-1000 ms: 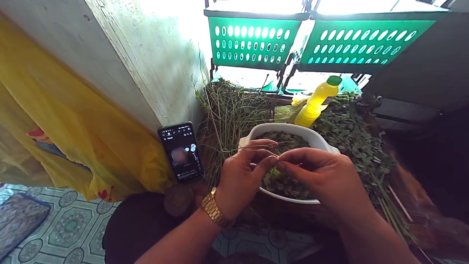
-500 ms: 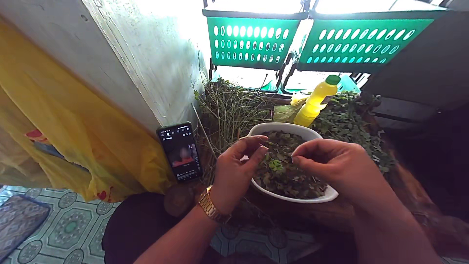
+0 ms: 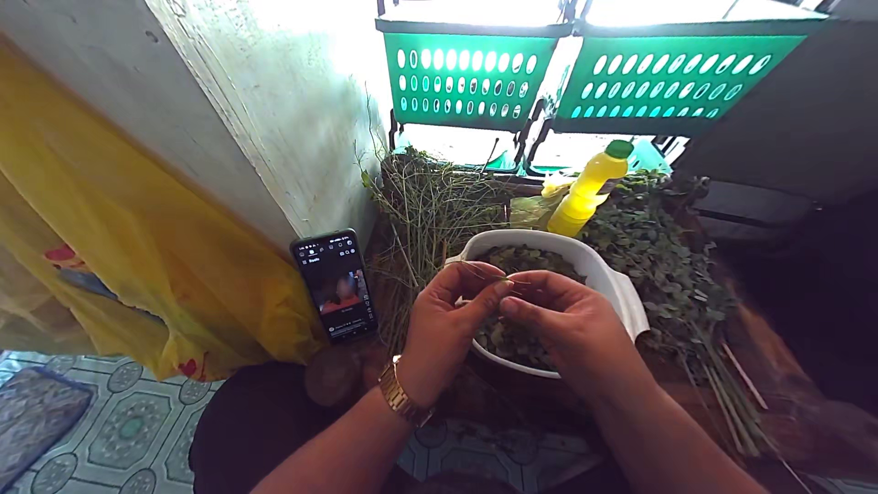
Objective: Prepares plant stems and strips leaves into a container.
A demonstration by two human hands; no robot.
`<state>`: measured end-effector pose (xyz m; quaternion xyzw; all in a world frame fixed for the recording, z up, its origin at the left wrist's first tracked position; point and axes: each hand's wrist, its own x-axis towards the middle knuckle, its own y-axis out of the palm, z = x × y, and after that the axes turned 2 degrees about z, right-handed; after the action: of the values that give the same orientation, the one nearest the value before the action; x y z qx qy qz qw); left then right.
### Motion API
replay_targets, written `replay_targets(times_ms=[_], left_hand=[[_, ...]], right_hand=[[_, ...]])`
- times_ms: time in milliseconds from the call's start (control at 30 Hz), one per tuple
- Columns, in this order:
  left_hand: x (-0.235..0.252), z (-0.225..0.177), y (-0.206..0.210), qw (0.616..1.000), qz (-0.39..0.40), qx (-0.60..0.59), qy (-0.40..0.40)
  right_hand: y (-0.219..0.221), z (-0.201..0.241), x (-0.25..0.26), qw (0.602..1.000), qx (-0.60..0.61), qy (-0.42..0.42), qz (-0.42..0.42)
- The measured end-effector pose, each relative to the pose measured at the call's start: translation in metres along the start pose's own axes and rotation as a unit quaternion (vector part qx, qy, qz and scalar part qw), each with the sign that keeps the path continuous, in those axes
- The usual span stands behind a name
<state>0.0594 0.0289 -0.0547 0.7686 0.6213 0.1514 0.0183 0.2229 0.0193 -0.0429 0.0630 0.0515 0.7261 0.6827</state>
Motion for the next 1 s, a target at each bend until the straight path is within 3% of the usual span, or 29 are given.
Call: replay_targets(times_ms=[200,433,600,833,1000], left_hand=[[-0.003,0.004,0.003,0.999,-0.001,-0.049,-0.001],[-0.005,0.003,0.005,0.998,-0.019,-0.059,-0.012],[-0.005,0.005,0.006,0.997,-0.030,-0.070,0.003],[-0.004,0.006,0.005,0.997,-0.047,-0.055,-0.005],[-0.005,0.008,0.009,0.997,-0.047,-0.063,-0.001]], right_hand=[[0.009,-0.008,-0.004,0.990,0.139,0.012,-0.014],[0.006,-0.007,-0.005,0.986,0.165,0.009,-0.008],[0.003,-0.003,-0.004,0.993,0.119,0.018,-0.004],[-0.018,0.007,0.004,0.996,-0.086,-0.013,0.016],[-0.024,0.017,0.005,0.990,-0.138,0.011,0.025]])
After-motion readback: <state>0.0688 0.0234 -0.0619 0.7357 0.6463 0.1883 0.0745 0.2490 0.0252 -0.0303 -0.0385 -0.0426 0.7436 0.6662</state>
